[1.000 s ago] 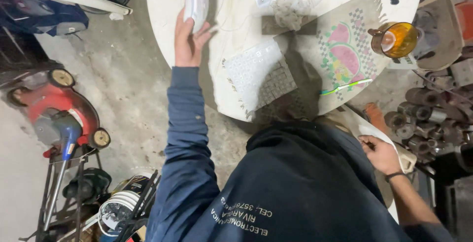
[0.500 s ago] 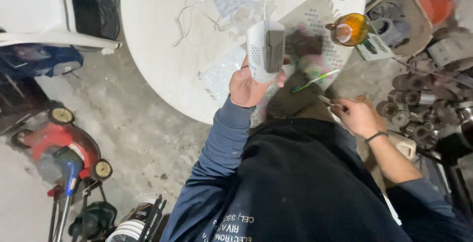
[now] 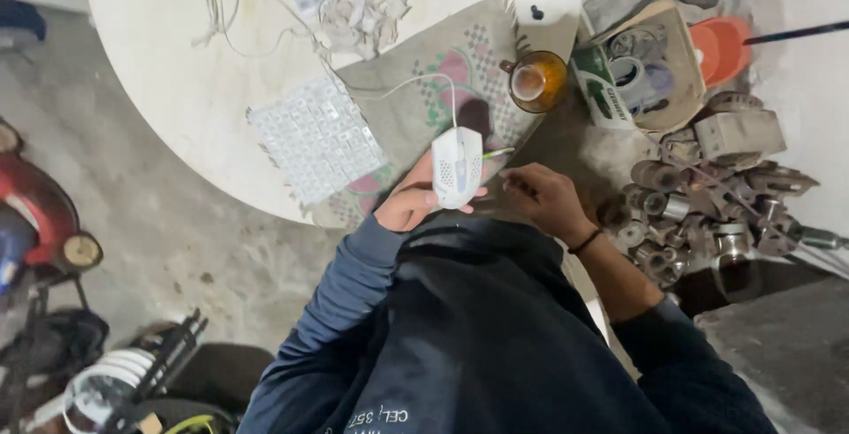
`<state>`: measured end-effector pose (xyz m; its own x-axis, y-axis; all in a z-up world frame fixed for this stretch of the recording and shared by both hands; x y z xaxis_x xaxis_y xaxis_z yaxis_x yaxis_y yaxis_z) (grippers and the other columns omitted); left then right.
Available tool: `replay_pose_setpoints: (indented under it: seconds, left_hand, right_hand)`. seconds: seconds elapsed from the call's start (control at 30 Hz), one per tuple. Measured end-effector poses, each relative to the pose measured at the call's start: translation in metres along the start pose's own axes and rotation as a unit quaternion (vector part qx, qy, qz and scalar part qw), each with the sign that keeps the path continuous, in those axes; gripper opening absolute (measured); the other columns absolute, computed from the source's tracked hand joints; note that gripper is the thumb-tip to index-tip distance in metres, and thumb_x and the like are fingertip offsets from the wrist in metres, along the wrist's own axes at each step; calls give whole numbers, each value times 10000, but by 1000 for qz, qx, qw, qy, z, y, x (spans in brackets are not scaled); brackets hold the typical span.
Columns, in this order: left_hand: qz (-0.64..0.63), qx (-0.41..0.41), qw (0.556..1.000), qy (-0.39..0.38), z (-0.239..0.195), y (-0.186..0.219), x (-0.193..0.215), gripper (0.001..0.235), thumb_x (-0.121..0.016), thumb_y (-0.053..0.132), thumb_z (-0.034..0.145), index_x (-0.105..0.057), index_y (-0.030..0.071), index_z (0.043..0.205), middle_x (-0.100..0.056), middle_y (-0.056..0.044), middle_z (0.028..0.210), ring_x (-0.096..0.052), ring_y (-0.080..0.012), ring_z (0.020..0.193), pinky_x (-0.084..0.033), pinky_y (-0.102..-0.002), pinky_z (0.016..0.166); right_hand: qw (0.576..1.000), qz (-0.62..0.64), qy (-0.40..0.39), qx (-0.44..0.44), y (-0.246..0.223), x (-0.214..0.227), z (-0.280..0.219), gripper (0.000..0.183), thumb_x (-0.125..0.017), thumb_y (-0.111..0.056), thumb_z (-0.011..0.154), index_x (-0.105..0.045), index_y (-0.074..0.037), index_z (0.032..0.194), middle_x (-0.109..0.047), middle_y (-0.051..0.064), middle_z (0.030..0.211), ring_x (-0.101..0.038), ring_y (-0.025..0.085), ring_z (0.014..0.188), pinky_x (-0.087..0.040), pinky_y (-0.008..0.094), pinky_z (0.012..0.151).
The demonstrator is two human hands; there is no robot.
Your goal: Cleaning a computer mouse and detached keyboard keys using a toothbrush and a wipe.
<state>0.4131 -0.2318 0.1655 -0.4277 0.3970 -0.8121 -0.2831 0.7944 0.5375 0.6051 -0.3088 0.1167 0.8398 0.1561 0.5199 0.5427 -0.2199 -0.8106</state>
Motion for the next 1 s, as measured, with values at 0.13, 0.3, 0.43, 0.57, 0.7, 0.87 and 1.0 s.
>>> replay_pose_setpoints:
  seconds: [0.13,0.3,0.43,0.57,0.7,0.87,1.0]
  left_hand:
    - [-36,-10,994,103,-6,-58,58,1022,-705,350,844,-185,49,1671,-434,-196,1619,-559,-364,1418,-537,-440,1076]
    - [-36,-52,982,178,-3,-84,111,981,-706,401,897,-223,25,1663,-495,-193,1551,-606,-350,1315,-556,-424,997]
    - [2,-103,973,205,-22,-86,154,977,-726,444,960,-227,32,1692,-448,-156,1647,-534,-251,1423,-485,-352,1157]
    - [1,-136,967,216,-56,-105,197,966,-716,500,965,-282,-8,1662,-556,-229,1490,-675,-314,1193,-593,-403,931]
    - [-38,-128,976,171,-64,-126,201,1086,-803,381,924,-58,82,1656,-496,-224,1536,-655,-368,1294,-562,-472,1042]
    - [275,-219,925,144,-64,-112,206,1029,-771,266,969,-55,130,1695,-514,-165,1444,-568,-310,1252,-436,-402,1101]
    - [168,-233,951,110,-67,-118,176,1148,-811,352,948,23,111,1700,-475,-153,1484,-654,-288,1225,-602,-424,1003]
  right_hand:
    - [980,-119,0,158,17,-14,32,205,-750,-168,951,-744,-130,1152,-710,70,1062,-695,269,940,-558,382,788]
    - [937,-179,-44,298,22,-64,71,272,-788,-149,890,-739,-122,1156,-652,5,1112,-656,235,1021,-493,388,916]
    - [919,-204,-70,329,43,-95,96,344,-800,-184,865,-747,-96,1193,-628,26,1037,-638,237,965,-484,390,879]
    - [898,-205,-87,379,65,-109,97,305,-819,-177,875,-758,-144,1172,-636,-13,970,-625,199,892,-457,375,779]
    - [871,-243,-110,413,73,-118,92,341,-823,-125,846,-772,-110,1183,-681,31,977,-647,204,830,-473,374,696]
    - [884,-218,-58,410,87,-115,80,325,-826,-174,859,-761,-110,1171,-683,66,999,-656,262,866,-527,429,746]
    - [913,-178,3,367,114,-86,42,310,-794,-136,942,-730,-116,1245,-710,50,1028,-664,220,834,-512,345,723]
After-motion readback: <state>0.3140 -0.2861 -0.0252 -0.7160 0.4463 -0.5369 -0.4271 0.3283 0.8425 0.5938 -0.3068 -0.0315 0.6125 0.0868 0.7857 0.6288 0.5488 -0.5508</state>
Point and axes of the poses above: each hand's wrist, its own z-axis towards the middle knuckle, its own x-axis out of the back of the hand, y = z × x, the point moved 8 cm from there along z, towards the middle knuckle
